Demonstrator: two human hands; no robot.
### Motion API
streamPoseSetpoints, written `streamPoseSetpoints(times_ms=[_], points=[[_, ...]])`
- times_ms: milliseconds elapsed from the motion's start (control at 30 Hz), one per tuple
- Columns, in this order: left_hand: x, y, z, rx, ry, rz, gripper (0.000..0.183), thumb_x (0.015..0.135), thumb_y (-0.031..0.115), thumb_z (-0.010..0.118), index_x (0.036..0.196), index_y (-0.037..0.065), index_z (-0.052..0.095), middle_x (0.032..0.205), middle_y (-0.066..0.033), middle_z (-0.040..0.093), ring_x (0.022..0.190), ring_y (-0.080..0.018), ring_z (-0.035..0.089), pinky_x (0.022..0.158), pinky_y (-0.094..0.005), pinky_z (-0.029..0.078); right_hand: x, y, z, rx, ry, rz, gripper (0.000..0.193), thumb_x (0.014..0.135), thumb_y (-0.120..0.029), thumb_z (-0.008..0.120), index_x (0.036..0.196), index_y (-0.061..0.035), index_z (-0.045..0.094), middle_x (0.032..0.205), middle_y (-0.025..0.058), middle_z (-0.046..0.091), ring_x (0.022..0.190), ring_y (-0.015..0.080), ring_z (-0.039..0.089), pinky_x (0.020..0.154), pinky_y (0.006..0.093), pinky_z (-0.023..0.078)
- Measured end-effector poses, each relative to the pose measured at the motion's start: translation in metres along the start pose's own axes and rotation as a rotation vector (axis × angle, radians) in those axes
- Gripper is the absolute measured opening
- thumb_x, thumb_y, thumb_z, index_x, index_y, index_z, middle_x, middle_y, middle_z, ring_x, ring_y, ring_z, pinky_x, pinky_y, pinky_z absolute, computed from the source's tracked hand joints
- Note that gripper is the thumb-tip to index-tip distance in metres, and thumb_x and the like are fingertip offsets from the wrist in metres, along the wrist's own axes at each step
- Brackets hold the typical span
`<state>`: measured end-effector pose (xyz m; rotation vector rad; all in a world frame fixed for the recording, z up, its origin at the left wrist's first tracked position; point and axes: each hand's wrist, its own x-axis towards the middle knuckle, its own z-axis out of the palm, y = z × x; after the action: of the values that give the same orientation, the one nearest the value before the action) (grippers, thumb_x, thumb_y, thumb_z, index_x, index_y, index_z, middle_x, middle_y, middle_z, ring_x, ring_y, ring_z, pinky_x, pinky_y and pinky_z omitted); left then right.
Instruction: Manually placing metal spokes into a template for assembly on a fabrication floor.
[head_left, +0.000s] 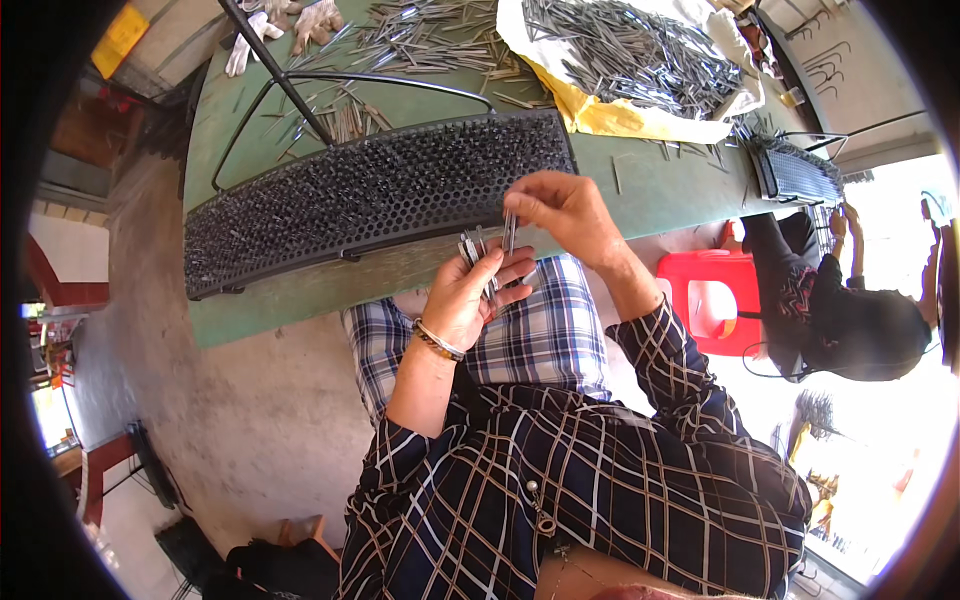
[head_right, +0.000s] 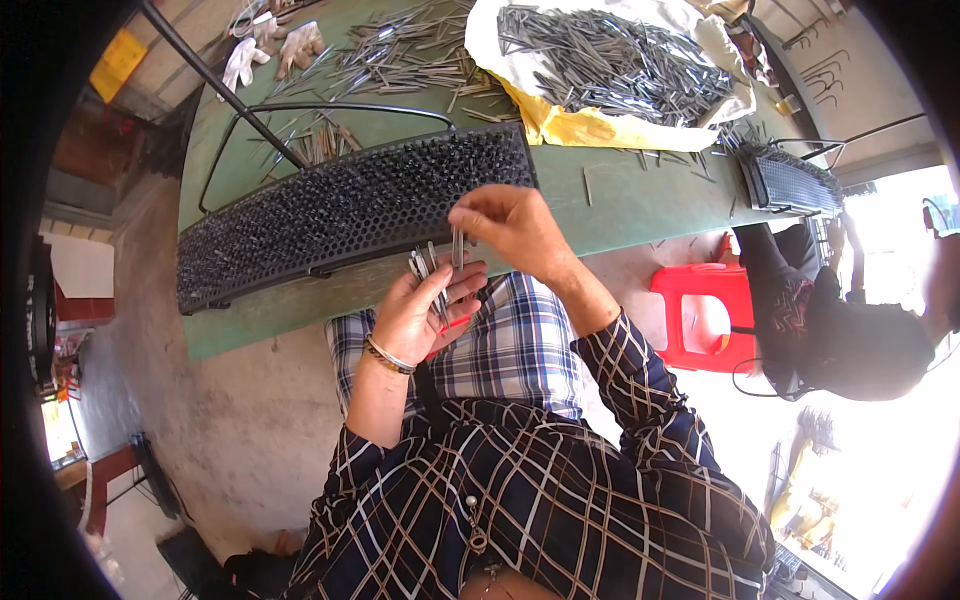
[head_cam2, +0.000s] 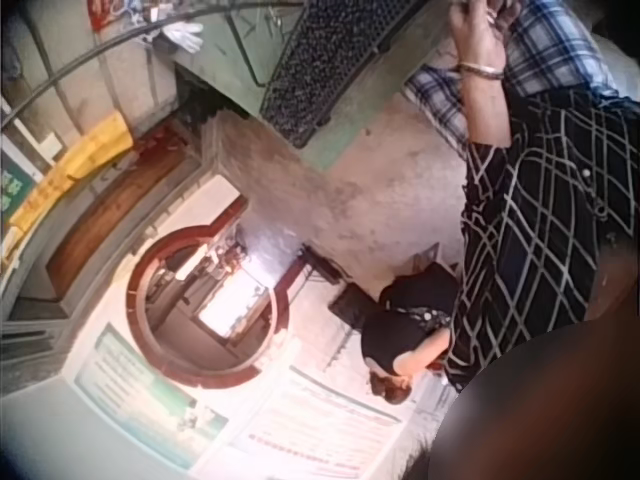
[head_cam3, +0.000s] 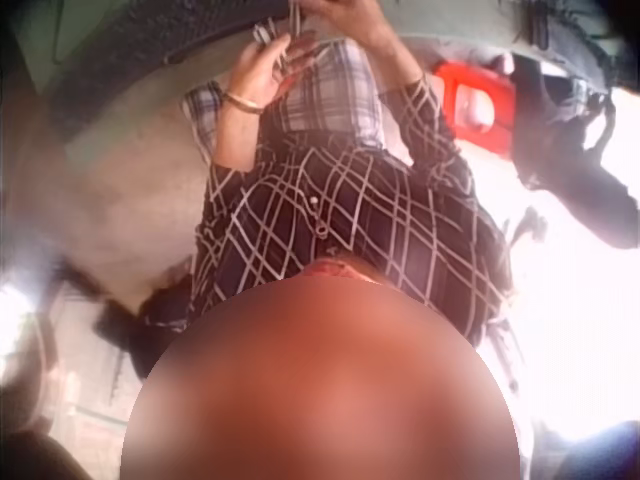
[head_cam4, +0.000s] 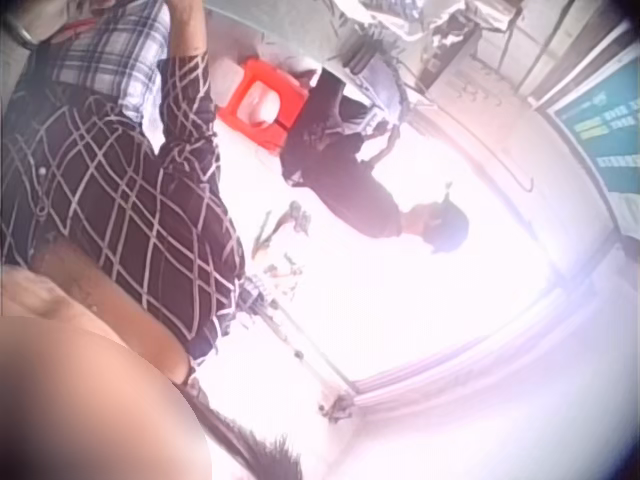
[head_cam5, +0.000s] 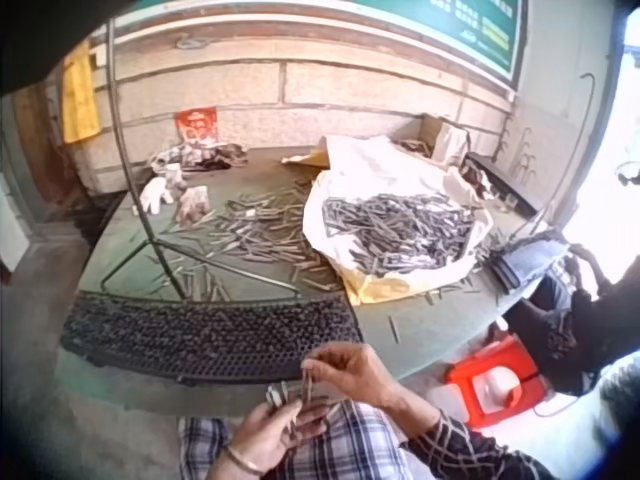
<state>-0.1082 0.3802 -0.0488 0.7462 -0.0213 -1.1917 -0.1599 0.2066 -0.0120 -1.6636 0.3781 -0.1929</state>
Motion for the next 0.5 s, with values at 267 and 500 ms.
streamPoseSetpoints(times_ms=[267,500], points=[[0.005,-0.002,0.002,0.036,-0.021,-0.005,0.032,0.096,0.017,0.049,0.120,-0.003,0.049,0.113,-0.0190,0.060,0.101,-0.0234,0.062,0.079,-0.0344,0.057,0.030,0.003,-0.013,-0.158,0.283,-0.257,0.019,0.084,-0.016,0.069,0.094,0.0000,0.065,0.078,0.0024,0.066,0.070,0.0052,0.056,0.063,0.0207,0.046],[0.001,-0.003,0.000,0.059,-0.014,-0.053,0.030,0.097,0.018,0.047,0.120,-0.001,0.050,0.110,-0.0167,0.062,0.099,-0.0225,0.063,0.078,-0.0342,0.057,0.046,0.019,-0.017,-0.229,0.222,-0.334,0.017,0.084,-0.014,0.069,0.095,-0.0028,0.067,0.084,0.0011,0.067,0.077,0.0057,0.058,0.072,0.0222,0.047]])
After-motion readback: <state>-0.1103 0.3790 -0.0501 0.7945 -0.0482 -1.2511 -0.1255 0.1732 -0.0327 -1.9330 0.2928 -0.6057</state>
